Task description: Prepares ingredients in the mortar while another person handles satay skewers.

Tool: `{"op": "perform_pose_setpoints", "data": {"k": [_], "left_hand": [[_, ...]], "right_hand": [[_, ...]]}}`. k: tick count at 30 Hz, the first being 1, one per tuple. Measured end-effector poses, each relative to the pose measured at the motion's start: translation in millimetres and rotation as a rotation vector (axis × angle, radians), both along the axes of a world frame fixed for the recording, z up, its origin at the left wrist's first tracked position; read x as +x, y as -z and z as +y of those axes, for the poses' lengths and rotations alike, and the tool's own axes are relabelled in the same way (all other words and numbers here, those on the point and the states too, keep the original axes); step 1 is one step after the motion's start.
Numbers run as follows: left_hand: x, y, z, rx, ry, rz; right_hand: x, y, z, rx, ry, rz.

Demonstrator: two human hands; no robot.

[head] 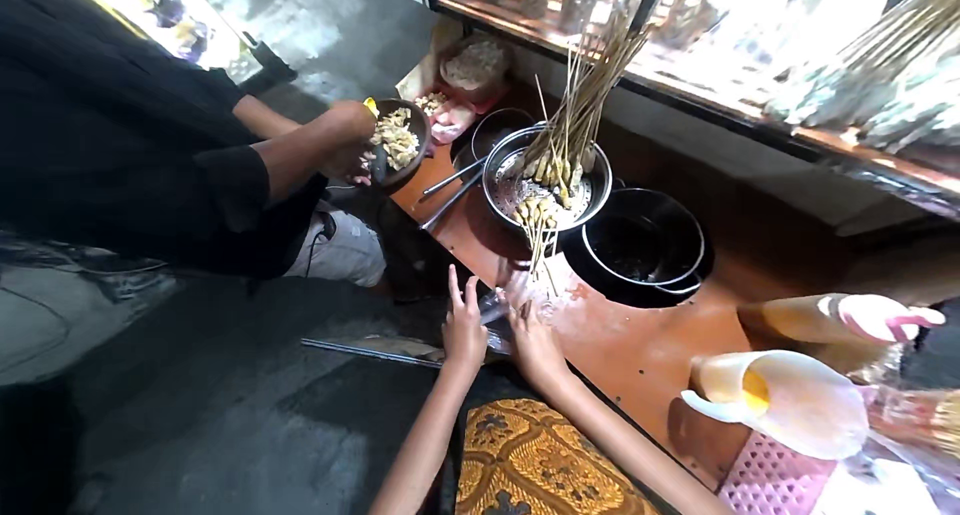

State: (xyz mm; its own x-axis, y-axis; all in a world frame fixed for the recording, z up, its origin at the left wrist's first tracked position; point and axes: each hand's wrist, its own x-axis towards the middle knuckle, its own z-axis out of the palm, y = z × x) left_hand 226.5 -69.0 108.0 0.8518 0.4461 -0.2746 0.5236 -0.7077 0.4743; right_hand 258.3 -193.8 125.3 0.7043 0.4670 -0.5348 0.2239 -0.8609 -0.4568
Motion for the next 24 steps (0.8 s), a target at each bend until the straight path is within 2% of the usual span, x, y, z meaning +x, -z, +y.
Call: {"op": "perform_pose_setpoints", "data": {"k": [3,7,9,11,12,14,16,18,20,22,24], "left_hand": [[6.8,7.0,-13.1,-0.085,-0.048,-0.081],[9.0,11.4,12.9,-0.016,-0.064,-0.094],[10.7,14.4,18.9,-0.025,-0.056,-0.066],[6.1,15.8,30.8,-0.043,-0.051,-0.042],[4.8,15.8,40.3,-0.060,-0.041,-0.026],[10.5,13.0,60.3,-0.100,-0.013,0.039],[14.0,13.7,73.1,-0.130,0.016,0.096],[17.5,16.5,77.3,-0.191,0.041,0.128],[21.8,18.2,77.0,-0.250,0.068,0.144],[29.4,17.0,78.1,-0.259,0.110,0.157],[36.6,13.0,78.7,-0.247,0.129,0.158]], "right_hand": [[1.7,-0.7,2.6,0.091,0.005,-0.099],[-1.1,-4.6,4.1,0.123,0.040,-0.103],[-0.6,-2.3,-0.5,0.135,0.000,0.052],[3.7,8.3,-21.7,0.267,-0.006,0.274],[6.9,15.2,-39.0,0.364,0.064,0.353],[21.2,14.4,-73.3,0.473,0.356,0.374],[40.2,-4.5,-86.7,0.556,0.728,0.286],[66.1,-30.3,-75.6,0.636,0.990,0.337],[89.7,-41.5,-54.5,0.681,1.109,0.578],[108.0,-35.3,-33.2,0.728,1.125,0.868],[119.8,-28.9,-13.4,0.791,1.177,1.003]]}}
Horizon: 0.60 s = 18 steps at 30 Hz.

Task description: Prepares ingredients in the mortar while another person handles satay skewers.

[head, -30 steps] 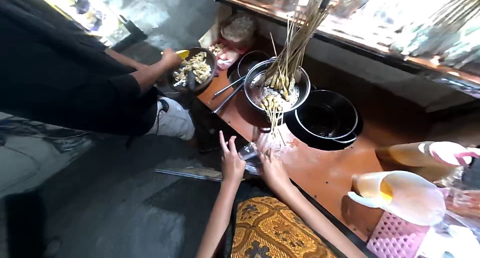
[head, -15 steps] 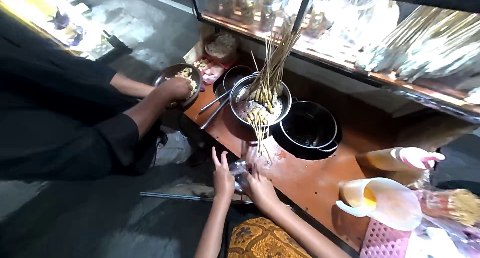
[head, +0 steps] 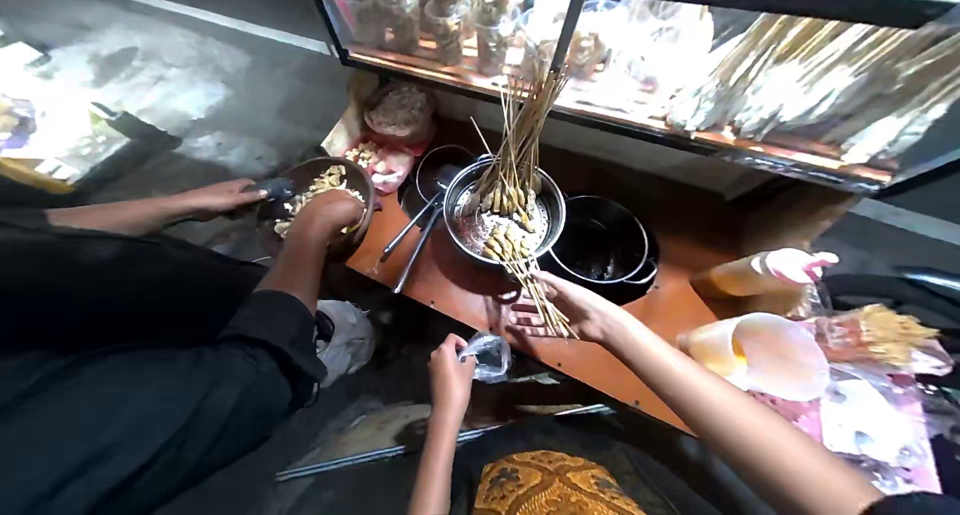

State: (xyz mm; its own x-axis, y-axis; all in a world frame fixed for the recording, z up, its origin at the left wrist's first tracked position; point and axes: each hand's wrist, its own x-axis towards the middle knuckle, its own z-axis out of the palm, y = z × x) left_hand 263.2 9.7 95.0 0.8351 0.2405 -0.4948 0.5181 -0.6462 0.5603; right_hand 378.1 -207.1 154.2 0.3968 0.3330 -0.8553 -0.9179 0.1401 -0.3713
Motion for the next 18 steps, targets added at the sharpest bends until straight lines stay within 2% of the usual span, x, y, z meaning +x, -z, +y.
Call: {"op": "perform_pose_setpoints", "data": {"k": [4,6,8,10,13,18], "left_hand": [[10.2,-8.4,6.9,0.019,-0.006,-0.036],[12.3,-10.9,12.8,0.001,-0.022,-0.068],[14.1,-13.5,18.5,-0.020,-0.032,-0.085],[19.2,-16.3,23.0,-0.046,-0.033,-0.098],[28.7,-16.3,27.4,-0.081,-0.035,-0.147],[55.9,-24.5,28.5,-0.106,-0.070,-0.198]], "right_hand": [[15.0,4.1,19.8,0.187,0.302,0.106],[19.6,3.2,17.9,0.284,0.361,0.163],[20.3,1.5,10.5,0.258,0.328,0.183],[21.4,-0.8,3.7,0.046,0.164,0.079],[24.4,-4.4,-10.6,-0.322,-0.210,-0.153],[40.3,-5.8,-30.1,-0.757,-0.799,-0.415]]}}
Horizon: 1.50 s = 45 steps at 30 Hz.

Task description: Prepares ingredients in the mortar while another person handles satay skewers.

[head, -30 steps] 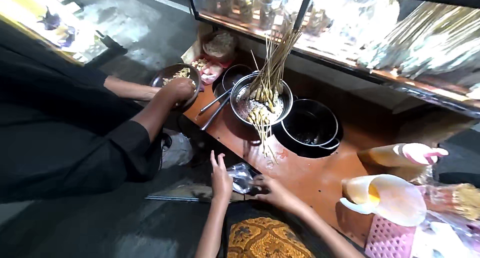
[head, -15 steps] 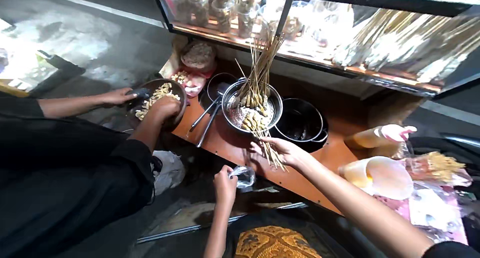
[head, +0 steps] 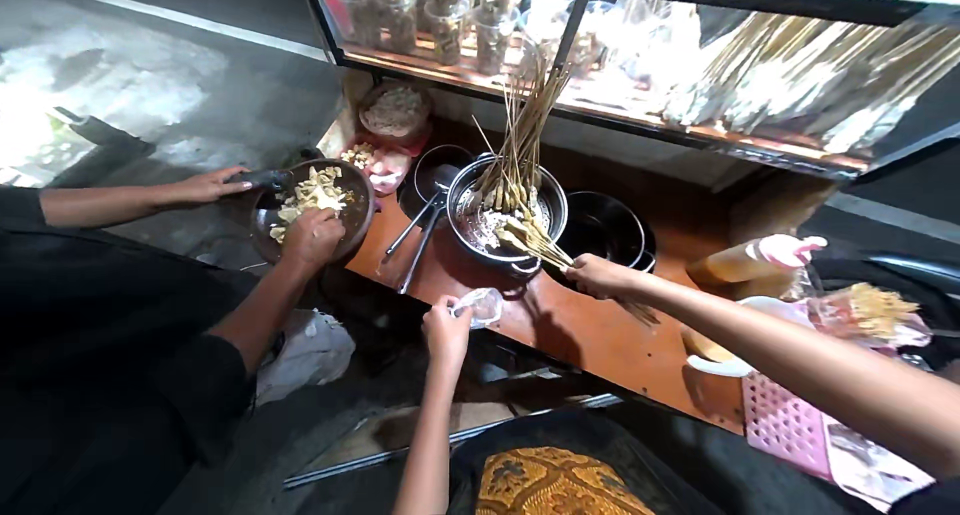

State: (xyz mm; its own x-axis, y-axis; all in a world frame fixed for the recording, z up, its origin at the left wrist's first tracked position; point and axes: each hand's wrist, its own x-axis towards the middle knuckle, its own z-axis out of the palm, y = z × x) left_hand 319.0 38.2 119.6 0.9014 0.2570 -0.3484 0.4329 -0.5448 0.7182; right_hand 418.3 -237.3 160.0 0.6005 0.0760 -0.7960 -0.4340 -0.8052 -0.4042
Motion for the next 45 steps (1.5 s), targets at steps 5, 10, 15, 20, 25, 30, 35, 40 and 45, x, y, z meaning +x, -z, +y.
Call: {"op": "perform_pose_setpoints", "data": {"k": [5,10,15,20,25,30,35,40,45], "left_hand": [[29.5,-6.3,0.0,0.057,0.032,0.022],[44.5,-21.5,2.5,0.099,0.046,0.038],[53.2,-32.6,-0.3,0.106,0.039,-0.008],[61.7,-41.9,-0.3,0.033,-0.006,-0.099],[56.2,-36.4,2.0,0.151,-0.002,-0.071],[34.2,-24.8,0.4,0.167,0.015,0.025],[18.8,-17.6,2.0,0.131,0.025,-0.049],[10.7,-7.3,-4.8,0.044,0.017,-0.195],[9.0,1.5,-9.9,-0.041,-0.003,-0.292]], "right_hand": [[-0.1,0.5,-2.3,-0.057,-0.063,-0.143],[-17.8,-1.7,-7.0,0.038,-0.101,-0.299],[-44.5,-17.1,-6.0,0.217,-0.042,-0.367],[-61.2,-15.8,-12.4,0.268,-0.090,-0.463],[-31.7,21.0,-15.9,0.348,0.051,-0.311],[3.3,51.6,-8.1,0.318,0.130,-0.165],[17.2,46.2,3.0,0.288,0.205,-0.117],[26.7,28.0,0.9,-0.099,-0.040,-0.283],[18.1,8.7,9.8,-0.281,-0.176,-0.389]]}}
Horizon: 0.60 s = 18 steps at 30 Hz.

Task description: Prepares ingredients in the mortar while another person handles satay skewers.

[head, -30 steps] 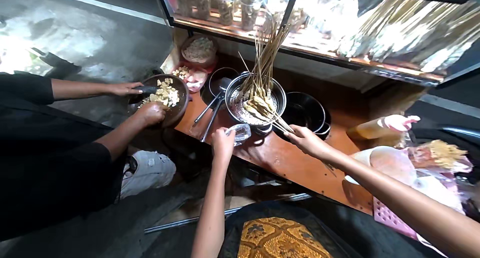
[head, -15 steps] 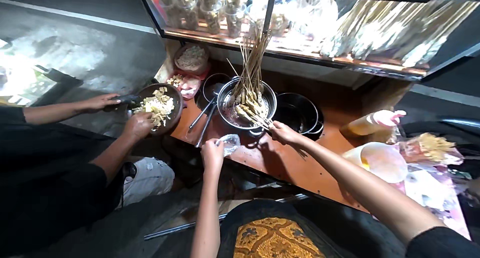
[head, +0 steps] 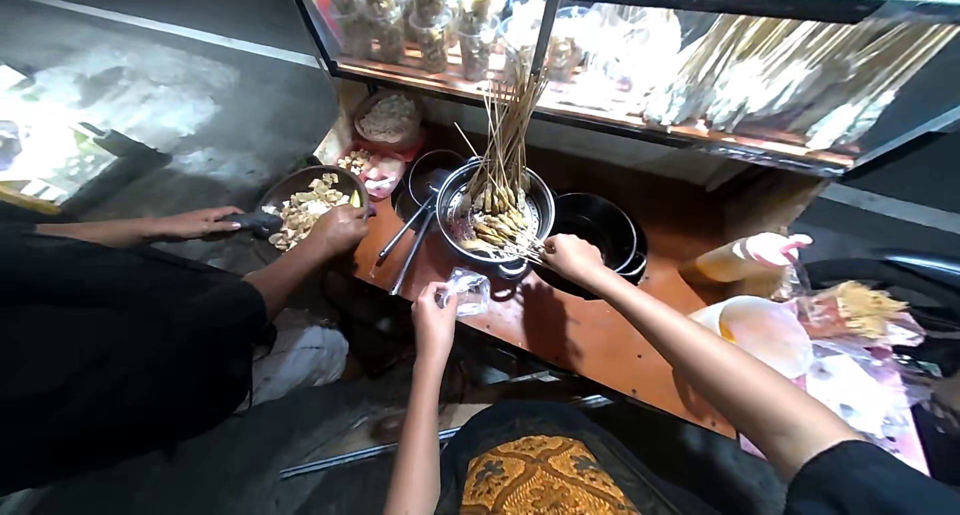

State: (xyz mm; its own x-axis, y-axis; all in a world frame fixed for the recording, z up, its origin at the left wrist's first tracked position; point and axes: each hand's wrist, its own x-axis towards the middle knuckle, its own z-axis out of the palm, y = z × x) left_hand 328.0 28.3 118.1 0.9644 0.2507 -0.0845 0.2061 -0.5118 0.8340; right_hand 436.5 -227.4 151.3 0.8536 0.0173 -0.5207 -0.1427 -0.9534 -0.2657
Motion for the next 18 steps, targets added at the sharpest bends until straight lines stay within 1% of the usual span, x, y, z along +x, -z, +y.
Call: {"op": "perform_pose_setpoints", "data": {"k": [3,5,8,11,14,16,18], "left_hand": [[1.1,0.9,-1.2,-0.014,-0.015,-0.024],[1.6,1.1,-1.1,-0.015,-0.025,-0.037],[1.1,2.6,0.0,-0.014,-0.036,-0.051],[1.1,3.2,0.3,-0.015,-0.049,-0.046],[1.5,1.1,-1.3,-0.018,-0.069,-0.033],[3.3,-1.0,-2.5,-0.019,-0.085,-0.020],[6.2,-3.3,-2.7,-0.016,-0.103,-0.008]], "right_hand": [[-5.7,1.9,0.7,-0.052,-0.137,-0.114],[-7.8,3.3,-0.1,-0.080,-0.181,-0.166],[-12.3,5.6,-1.2,-0.097,-0.215,-0.245],[-15.2,8.4,-3.9,-0.108,-0.258,-0.390],[-16.7,3.4,-5.4,-0.112,-0.266,-0.480],[-16.7,-0.6,-7.1,-0.072,-0.253,-0.530],[-15.6,-4.0,-7.5,-0.004,-0.236,-0.522]]}}
